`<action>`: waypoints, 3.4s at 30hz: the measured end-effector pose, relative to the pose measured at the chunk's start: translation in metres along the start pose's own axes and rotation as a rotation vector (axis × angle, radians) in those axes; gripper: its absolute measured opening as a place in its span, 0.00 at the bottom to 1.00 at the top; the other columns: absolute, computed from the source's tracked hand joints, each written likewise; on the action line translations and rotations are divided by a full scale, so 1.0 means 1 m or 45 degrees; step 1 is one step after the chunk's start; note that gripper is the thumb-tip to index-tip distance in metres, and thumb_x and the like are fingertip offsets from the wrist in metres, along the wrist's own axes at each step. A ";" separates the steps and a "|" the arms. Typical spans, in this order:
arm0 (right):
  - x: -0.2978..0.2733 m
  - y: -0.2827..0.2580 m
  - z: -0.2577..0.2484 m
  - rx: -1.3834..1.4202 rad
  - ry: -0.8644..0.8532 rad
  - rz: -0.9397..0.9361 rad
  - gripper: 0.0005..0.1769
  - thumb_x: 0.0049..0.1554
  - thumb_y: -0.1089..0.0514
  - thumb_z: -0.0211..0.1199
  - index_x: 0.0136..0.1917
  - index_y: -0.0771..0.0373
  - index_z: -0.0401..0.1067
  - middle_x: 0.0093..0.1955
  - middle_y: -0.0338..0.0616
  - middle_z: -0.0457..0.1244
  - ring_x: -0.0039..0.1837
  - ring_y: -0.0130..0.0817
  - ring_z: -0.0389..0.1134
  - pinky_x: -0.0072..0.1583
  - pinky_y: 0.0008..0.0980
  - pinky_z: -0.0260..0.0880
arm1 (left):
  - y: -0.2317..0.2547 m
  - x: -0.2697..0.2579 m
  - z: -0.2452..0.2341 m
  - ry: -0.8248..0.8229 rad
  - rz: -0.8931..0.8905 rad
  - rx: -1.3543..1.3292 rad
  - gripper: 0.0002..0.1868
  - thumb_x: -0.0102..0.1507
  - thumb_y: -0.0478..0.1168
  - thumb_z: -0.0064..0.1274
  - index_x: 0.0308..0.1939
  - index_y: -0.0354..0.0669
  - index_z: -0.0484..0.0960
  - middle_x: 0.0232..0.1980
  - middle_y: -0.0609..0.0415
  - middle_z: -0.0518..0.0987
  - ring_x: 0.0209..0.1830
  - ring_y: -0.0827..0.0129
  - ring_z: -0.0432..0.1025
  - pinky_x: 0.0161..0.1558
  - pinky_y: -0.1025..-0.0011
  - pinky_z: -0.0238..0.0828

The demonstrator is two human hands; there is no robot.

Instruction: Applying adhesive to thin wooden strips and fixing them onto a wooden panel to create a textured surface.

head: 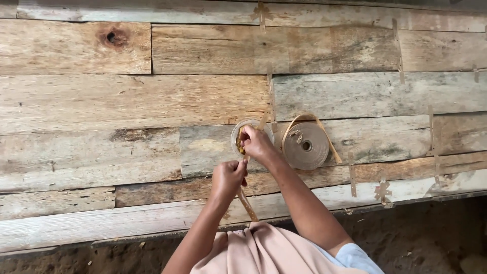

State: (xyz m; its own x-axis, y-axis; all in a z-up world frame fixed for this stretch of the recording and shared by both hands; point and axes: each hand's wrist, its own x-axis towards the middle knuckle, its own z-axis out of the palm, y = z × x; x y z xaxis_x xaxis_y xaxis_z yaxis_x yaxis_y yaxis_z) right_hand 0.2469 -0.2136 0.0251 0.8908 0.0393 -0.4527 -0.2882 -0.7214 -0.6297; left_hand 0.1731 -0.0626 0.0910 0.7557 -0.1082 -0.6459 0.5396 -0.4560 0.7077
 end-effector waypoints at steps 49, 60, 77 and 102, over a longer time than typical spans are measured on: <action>-0.241 0.010 0.189 1.276 -0.156 0.475 0.16 0.64 0.51 0.61 0.45 0.68 0.75 0.33 0.63 0.70 0.27 0.48 0.72 0.23 0.34 0.69 | -0.168 -0.010 -0.041 -0.047 0.293 -0.571 0.16 0.61 0.38 0.60 0.52 0.42 0.82 0.38 0.58 0.85 0.35 0.81 0.75 0.36 0.82 0.72; -0.249 0.016 0.207 1.360 -0.126 0.650 0.19 0.66 0.48 0.57 0.46 0.68 0.76 0.37 0.65 0.70 0.31 0.51 0.73 0.31 0.41 0.75 | -0.181 0.006 -0.024 0.684 1.050 0.613 0.06 0.57 0.50 0.63 0.35 0.64 0.82 0.42 0.68 0.70 0.48 0.66 0.62 0.44 0.65 0.55; -0.245 0.010 0.212 1.322 -0.012 0.687 0.21 0.64 0.47 0.61 0.41 0.67 0.76 0.34 0.66 0.69 0.29 0.50 0.73 0.31 0.40 0.75 | -0.182 0.004 -0.023 0.622 1.041 0.444 0.10 0.61 0.46 0.62 0.44 0.61 0.79 0.51 0.66 0.73 0.59 0.64 0.62 0.57 0.59 0.55; -0.247 -0.001 0.191 1.249 -0.094 0.712 0.16 0.61 0.53 0.62 0.39 0.69 0.76 0.31 0.65 0.68 0.27 0.48 0.72 0.28 0.39 0.73 | -0.203 -0.026 -0.015 0.064 0.753 1.116 0.37 0.67 0.63 0.45 0.79 0.70 0.56 0.84 0.78 0.43 0.82 0.44 0.21 0.68 0.22 0.14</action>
State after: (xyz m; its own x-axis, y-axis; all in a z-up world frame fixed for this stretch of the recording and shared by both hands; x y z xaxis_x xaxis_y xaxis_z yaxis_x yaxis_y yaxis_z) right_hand -0.0404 -0.0905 0.0166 0.5367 -0.0545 -0.8420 -0.8199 0.2022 -0.5357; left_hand 0.0498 0.0463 -0.0316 0.8359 -0.4939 -0.2394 -0.3607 -0.8231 0.4386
